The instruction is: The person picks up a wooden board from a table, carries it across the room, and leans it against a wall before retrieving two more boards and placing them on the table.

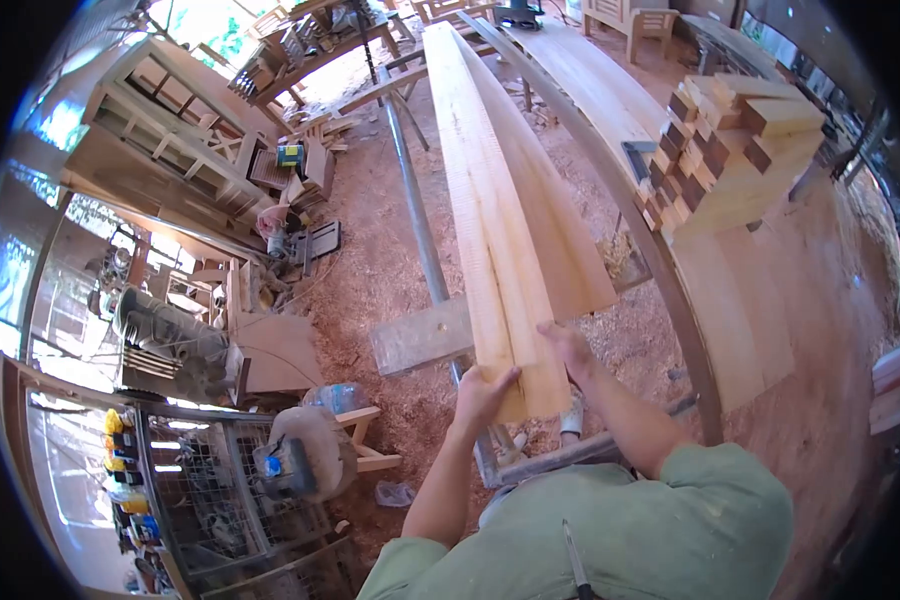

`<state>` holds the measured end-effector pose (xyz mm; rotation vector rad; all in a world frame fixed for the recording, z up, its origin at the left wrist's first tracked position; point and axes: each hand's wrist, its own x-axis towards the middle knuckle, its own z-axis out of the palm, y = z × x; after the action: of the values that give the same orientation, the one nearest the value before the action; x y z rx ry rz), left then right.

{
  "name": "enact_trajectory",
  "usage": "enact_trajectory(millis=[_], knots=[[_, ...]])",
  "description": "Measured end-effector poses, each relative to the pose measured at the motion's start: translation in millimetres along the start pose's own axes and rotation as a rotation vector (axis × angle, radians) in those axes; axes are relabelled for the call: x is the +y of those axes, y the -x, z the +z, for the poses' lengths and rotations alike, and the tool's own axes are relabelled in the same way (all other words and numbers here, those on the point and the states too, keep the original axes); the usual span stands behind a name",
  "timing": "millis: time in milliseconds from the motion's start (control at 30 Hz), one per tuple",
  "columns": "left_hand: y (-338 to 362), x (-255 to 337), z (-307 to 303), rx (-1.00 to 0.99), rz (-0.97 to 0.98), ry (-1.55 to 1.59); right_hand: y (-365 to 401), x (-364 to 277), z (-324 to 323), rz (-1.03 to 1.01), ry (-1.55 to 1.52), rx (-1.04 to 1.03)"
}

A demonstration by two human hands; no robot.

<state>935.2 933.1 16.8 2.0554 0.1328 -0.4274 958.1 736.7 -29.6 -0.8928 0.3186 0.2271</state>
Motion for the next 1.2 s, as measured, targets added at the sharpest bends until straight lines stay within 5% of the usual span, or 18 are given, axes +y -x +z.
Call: enact_trajectory(millis=[67,133,367,467,533,567,633,767,833,867,933,1067,1200], knots=[[-19.8,17.6,13.9,-0.039,0.085,0.140,-13.1,-18.6,-17.8,-0.004,0.049,0.003],[-42.6,23.4,39.5,0.014,0.106,0.183,-16.7,-32.7,-36.7,-0.174,0.522,0.176],[-94.6,46.8,116.7,0.089,-0.107,0.441,-22.7,-86.0,-84.5,-0.296,0.982,0.205],[-120.4,69.0,118.0,0.245,-0.020,0.523,-32.3,-89.8,-91.7,-0.329,0.988,0.276],[-140.6,67.6,118.0,0.064,0.270,0.696,-54.3,-100.2,-93.2,-0.353,1.154,0.307],[-149.1,66.2,117.2,0.060,0.255,0.679,-63.3,-102.2,-89.3,-0.336,1.138,0.309],[-158.4,62.1,120.5,0.338,0.544,-0.087,-71.7,-105.4,-81.8,-0.566,1.042,0.440],[-184.7,23.6,128.3,0.174,0.434,-0.045,-85.0,-104.8,-95.3,-0.343,1.136,0.591],[-168.8,32.5,123.3,0.073,0.350,0.086,-90.4,-90.2,-113.1,-0.200,1.220,0.401],[-161.6,36.6,122.3,-0.015,0.265,0.226,-90.3,-79.5,-117.7,-0.192,1.207,0.412],[-166.3,21.8,138.7,0.008,0.299,0.303,-89.6,-65.0,-118.2,-0.500,1.274,0.513],[-188.8,-25.4,155.5,-0.045,0.225,0.420,-83.6,-72.2,-107.0,-0.386,1.263,0.457],[-164.6,11.1,115.7,-0.036,0.250,0.646,-74.2,-54.9,-85.8,-0.318,1.198,0.379]])
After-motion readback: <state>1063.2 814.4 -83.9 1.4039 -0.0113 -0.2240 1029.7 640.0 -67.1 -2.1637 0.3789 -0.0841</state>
